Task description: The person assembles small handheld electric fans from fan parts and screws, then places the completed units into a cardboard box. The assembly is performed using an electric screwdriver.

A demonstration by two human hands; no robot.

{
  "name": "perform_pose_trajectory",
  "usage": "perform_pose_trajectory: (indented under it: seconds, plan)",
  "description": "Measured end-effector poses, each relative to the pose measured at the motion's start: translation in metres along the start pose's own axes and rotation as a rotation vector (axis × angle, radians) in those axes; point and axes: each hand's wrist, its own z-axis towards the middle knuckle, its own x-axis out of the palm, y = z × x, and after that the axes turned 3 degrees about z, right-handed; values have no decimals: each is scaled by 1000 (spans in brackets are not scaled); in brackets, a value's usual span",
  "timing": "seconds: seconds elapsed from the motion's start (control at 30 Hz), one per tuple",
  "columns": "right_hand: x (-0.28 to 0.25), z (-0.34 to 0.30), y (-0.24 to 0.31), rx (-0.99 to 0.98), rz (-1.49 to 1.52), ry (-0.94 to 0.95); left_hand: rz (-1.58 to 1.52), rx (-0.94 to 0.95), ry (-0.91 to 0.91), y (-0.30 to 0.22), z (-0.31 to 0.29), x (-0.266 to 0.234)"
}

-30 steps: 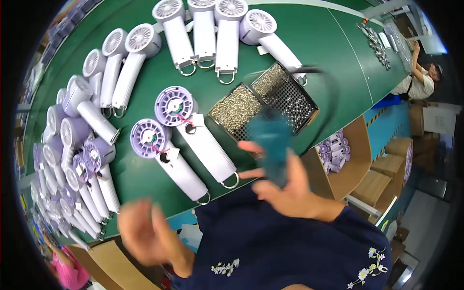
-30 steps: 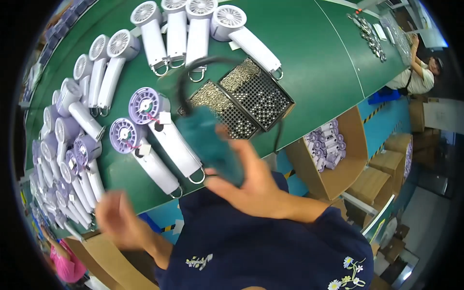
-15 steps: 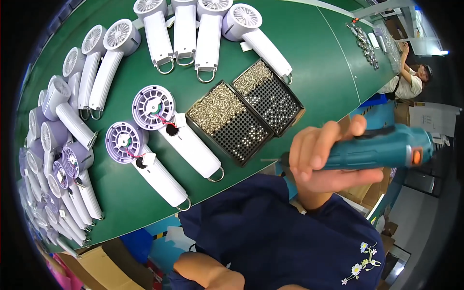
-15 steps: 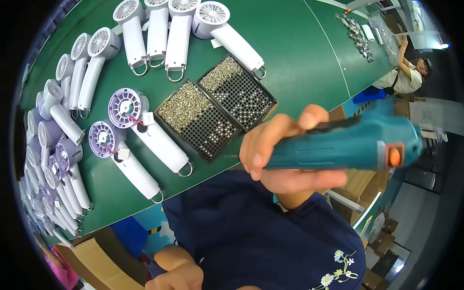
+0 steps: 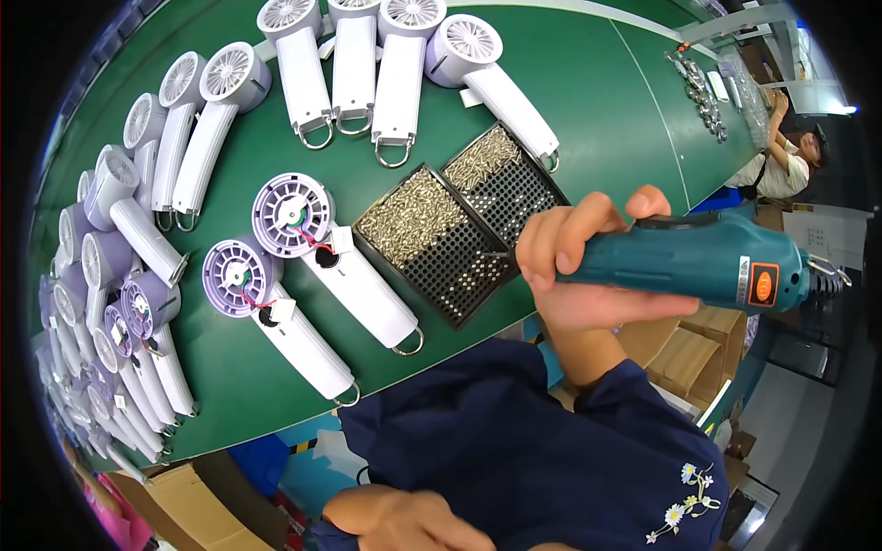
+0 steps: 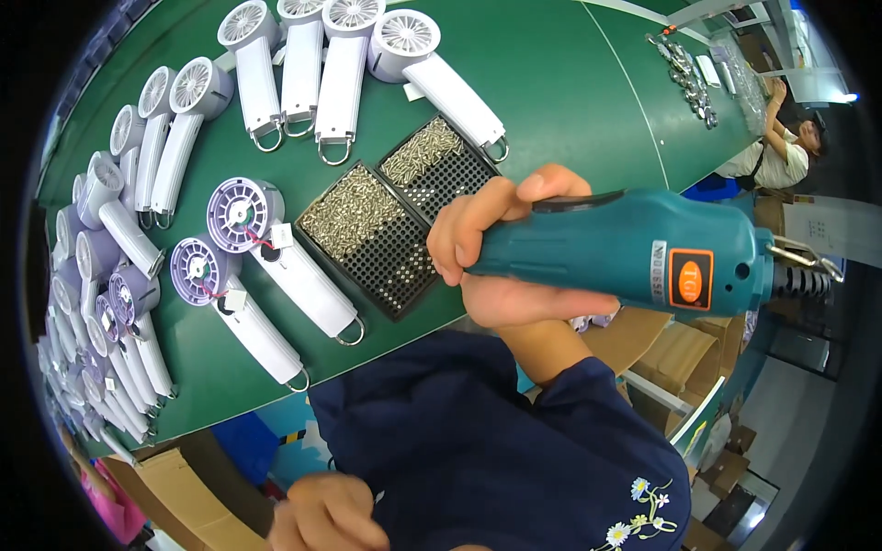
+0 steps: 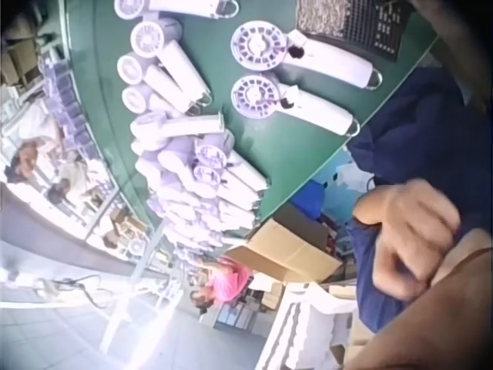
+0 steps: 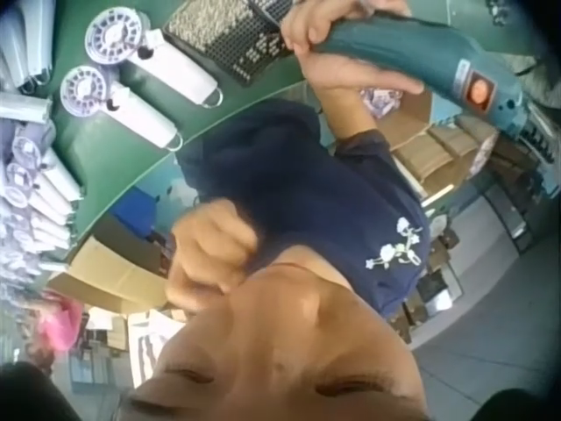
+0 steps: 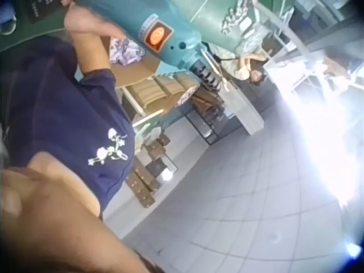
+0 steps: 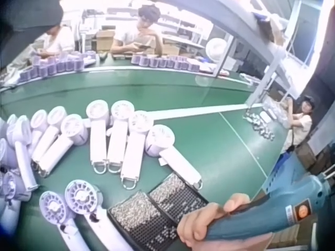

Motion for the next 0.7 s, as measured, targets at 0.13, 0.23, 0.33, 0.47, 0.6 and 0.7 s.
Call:
perform_pose_trajectory:
  seconds: [0.13, 0.23, 0.33, 0.47, 0.6, 0.7]
  plan:
    - [0, -1, -6, 18, 15, 16, 951, 219, 20, 6, -8, -57]
    - [-9, -1, -9, 1, 14, 49, 1701, -266, 373, -15, 12, -72]
    - [-8, 0, -13, 9, 38, 36, 1886, -403, 489, -4, 19, -79]
    - [-12, -2, -8, 3, 30, 170, 2042, -613, 689, 3, 21, -80]
    - [-17, -4, 24, 167, -138, 257, 2006, -535, 796, -4, 16, -82]
    - [-19, 6, -2, 506, 216, 288, 2100, -483, 804, -30, -8, -85]
